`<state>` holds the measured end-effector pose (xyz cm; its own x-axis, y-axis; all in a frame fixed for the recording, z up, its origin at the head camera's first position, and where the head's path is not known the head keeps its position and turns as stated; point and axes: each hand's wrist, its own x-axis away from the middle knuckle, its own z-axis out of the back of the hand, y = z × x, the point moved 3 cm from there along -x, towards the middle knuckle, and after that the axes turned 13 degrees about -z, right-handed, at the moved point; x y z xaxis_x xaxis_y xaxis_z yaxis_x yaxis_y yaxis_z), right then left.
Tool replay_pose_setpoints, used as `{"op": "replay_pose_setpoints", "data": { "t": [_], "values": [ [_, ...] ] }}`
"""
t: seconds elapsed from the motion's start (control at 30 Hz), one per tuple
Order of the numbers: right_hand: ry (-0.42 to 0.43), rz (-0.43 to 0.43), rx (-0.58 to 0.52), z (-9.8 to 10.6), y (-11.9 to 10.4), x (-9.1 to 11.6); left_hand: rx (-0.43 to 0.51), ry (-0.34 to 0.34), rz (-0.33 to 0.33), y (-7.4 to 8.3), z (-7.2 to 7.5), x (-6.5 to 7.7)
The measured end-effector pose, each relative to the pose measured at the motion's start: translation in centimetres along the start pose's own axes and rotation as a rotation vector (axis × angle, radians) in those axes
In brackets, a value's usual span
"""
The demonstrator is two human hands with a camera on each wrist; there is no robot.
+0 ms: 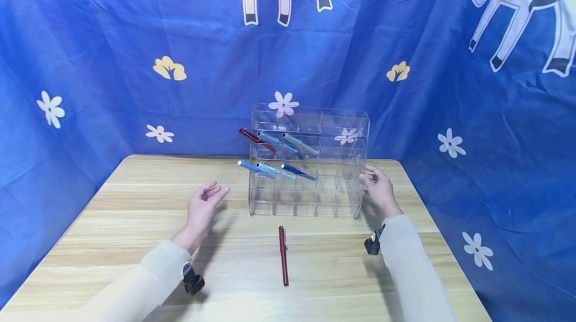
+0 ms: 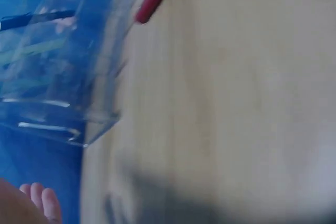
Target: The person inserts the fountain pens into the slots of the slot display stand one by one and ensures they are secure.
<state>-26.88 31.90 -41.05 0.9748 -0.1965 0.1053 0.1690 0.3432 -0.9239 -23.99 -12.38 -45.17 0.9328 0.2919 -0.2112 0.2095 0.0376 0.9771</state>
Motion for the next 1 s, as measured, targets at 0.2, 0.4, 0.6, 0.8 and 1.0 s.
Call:
{"op": "replay_pose_setpoints", "data": {
  "t": [0.2,0.4,0.6,0.8,1.0],
  "values": [
    [0.002,0.006,-0.006,0.0,-0.1,0.1,-0.042,-0.085,0.126,-1.4,-0.2,2.3],
    [-0.002,0.007,-0.004,0.0,-0.1,0.1,-0.053,-0.122,0.166,-2.3,-1.1,4.4],
    [0.003,0.002,-0.004,0.0,-0.1,0.1,-0.072,-0.17,0.179,-2.8,-2.8,6.5],
    [0.003,0.007,-0.005,0.0,-0.1,0.1,-0.079,-0.222,0.163,-2.6,-4.8,8.1],
    [0.002,0.008,-0.014,0.0,-0.1,0.1,-0.1,-0.286,0.129,-2.2,-6.5,9.0]
  ]
}}
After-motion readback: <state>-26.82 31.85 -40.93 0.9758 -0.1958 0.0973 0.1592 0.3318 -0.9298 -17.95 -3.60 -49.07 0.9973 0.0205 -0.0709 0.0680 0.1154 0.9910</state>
